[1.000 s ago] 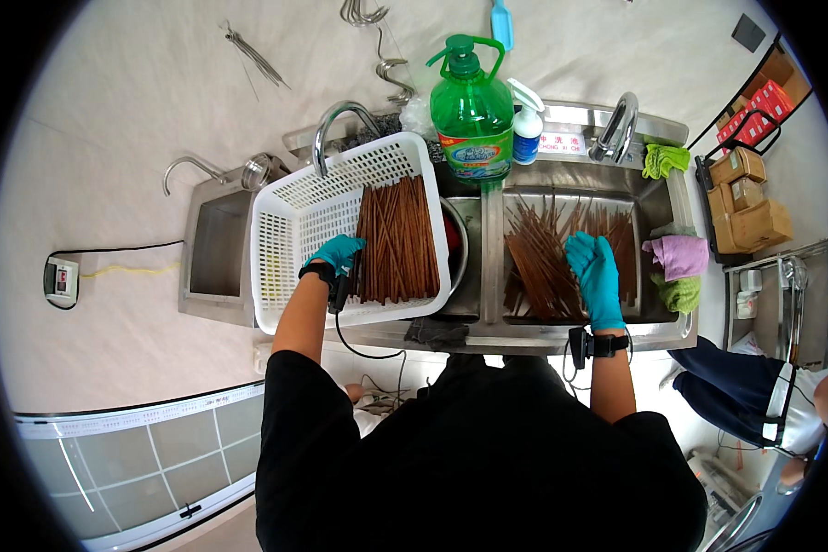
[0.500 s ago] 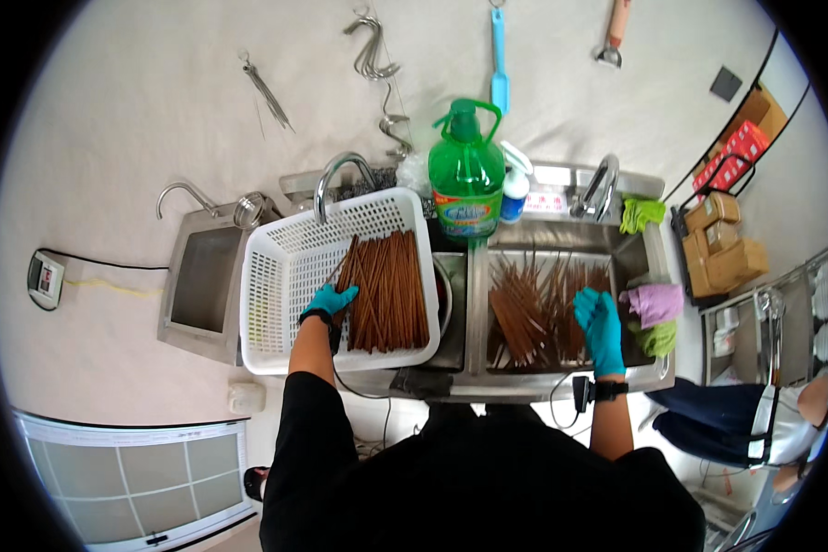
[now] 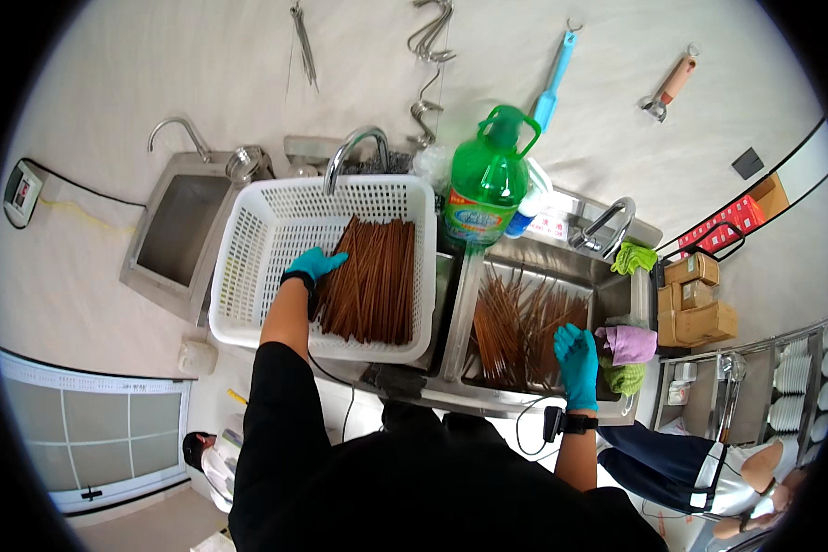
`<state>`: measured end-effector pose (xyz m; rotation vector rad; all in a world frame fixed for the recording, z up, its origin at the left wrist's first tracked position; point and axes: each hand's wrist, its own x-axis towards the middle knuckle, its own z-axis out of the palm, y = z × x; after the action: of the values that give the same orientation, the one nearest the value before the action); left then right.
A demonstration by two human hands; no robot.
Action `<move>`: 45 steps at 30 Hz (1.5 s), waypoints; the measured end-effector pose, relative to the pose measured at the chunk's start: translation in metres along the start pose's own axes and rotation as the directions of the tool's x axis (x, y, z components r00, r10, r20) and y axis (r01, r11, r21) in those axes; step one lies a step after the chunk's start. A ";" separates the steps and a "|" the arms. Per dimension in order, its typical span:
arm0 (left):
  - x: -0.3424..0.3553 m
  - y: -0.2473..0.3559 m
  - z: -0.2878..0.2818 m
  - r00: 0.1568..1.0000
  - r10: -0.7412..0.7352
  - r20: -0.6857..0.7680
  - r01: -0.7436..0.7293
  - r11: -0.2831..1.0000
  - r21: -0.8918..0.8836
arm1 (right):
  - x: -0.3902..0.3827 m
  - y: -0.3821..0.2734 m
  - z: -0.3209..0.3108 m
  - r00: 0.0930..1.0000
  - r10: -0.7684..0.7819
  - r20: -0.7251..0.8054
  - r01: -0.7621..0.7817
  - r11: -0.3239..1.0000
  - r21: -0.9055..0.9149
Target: The person washes a bunch of wooden chopsticks in a sink, transferring them between the sink and a white plastic basket.
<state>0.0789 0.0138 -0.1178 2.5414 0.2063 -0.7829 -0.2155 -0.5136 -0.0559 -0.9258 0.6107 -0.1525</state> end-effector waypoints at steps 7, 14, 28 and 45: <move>-0.050 0.052 0.008 0.967 -0.011 0.255 -0.079 0.938 0.338 | 0.003 0.011 0.004 0.999 0.018 0.049 -0.019 1.000 0.019; -0.024 0.036 0.029 0.973 -0.023 0.230 -0.057 0.940 0.336 | 0.000 0.007 0.021 0.998 -0.024 0.059 0.024 1.000 -0.003; -0.037 0.015 0.024 0.986 0.124 0.108 -0.147 0.959 0.243 | 0.001 0.007 0.018 0.999 -0.007 0.046 0.005 1.000 0.025; -0.101 0.053 0.011 0.954 0.200 0.224 -0.220 0.973 0.065 | 0.019 -0.017 -0.017 0.993 -0.030 0.110 0.031 0.999 -0.010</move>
<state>0.0048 -0.0386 -0.0480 2.4827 -0.1722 -0.9927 -0.2073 -0.5433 -0.0583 -0.9486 0.4958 -0.1246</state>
